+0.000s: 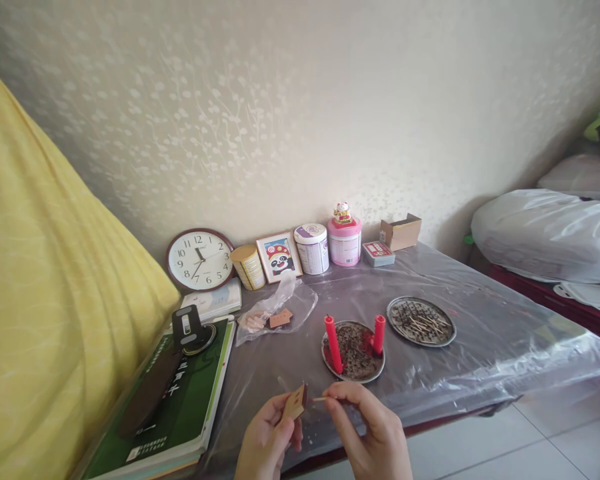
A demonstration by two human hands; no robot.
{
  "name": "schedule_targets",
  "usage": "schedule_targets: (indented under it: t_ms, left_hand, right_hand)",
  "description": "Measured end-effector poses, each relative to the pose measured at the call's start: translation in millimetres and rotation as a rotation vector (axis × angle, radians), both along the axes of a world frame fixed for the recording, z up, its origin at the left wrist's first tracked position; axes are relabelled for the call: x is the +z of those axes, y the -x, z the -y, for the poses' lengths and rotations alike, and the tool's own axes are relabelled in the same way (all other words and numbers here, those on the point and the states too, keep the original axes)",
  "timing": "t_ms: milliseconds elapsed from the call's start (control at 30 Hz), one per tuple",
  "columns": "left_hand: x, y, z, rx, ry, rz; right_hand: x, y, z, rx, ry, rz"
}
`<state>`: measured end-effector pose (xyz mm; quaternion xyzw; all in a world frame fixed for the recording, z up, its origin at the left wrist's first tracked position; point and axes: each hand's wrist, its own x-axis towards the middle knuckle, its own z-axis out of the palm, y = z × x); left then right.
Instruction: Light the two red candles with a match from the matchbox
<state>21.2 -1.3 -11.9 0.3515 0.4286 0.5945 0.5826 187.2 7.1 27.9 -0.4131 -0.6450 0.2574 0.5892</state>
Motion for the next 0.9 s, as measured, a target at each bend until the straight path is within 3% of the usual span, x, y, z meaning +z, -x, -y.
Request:
schedule_targets:
  t_ms: [600, 900]
  left_hand:
    - [1.3, 1.9, 2.9, -0.009, -0.033, -0.067]
    - [11.6, -4.6, 7.4, 0.099, -0.053, -0.048]
  right_hand:
    - [6.8, -1.6, 3.5, 0.101, -0.262, 0.058]
    - [5.5, 4.8, 9.9, 0.058, -0.235, -0.019]
